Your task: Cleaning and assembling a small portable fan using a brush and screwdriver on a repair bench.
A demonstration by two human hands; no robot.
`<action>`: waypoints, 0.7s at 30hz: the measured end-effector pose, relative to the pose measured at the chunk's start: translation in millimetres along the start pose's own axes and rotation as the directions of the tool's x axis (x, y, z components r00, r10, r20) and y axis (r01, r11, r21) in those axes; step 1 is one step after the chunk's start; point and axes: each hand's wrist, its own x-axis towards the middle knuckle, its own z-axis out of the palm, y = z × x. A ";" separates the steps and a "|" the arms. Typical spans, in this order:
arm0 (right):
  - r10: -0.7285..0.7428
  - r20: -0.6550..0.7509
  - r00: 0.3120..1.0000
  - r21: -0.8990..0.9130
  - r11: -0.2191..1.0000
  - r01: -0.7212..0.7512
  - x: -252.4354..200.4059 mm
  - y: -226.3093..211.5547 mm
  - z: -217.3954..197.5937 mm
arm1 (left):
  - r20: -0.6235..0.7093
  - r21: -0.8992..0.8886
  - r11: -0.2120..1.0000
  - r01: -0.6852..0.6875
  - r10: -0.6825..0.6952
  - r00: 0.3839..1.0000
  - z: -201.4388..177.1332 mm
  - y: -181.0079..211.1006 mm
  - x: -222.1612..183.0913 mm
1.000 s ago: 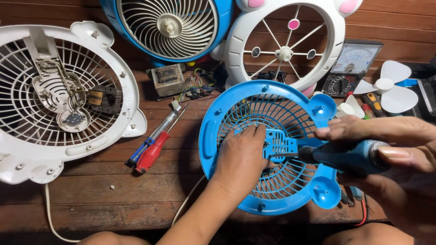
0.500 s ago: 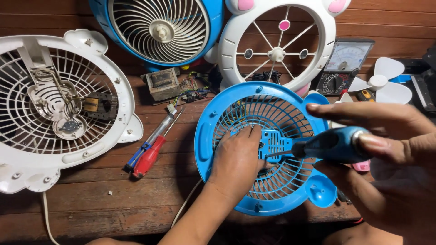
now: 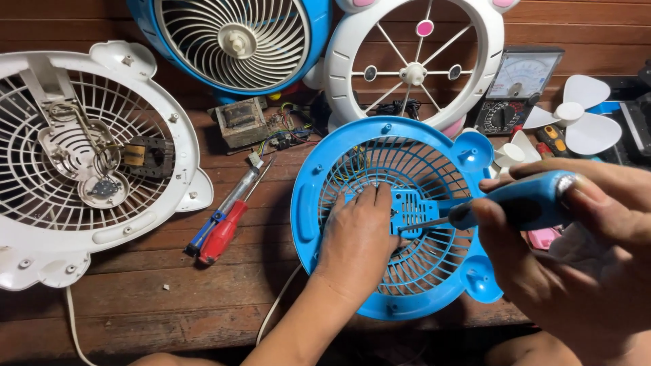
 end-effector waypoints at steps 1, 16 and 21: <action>-0.001 -0.003 1.000 -0.004 1.000 0.001 7.2 -2.0 -4.6 | -0.002 0.000 1.000 -0.004 0.004 1.000 -0.1 -2.1 1.7; -0.005 0.274 0.962 0.367 0.925 -0.100 30.8 -3.0 -7.6 | 0.020 -0.121 0.993 -0.016 0.019 1.000 2.7 -8.4 2.0; 0.166 0.249 0.954 0.170 0.962 -0.212 35.3 -17.0 -6.7 | 0.020 -0.091 0.995 -0.032 0.034 0.999 3.6 -6.6 1.7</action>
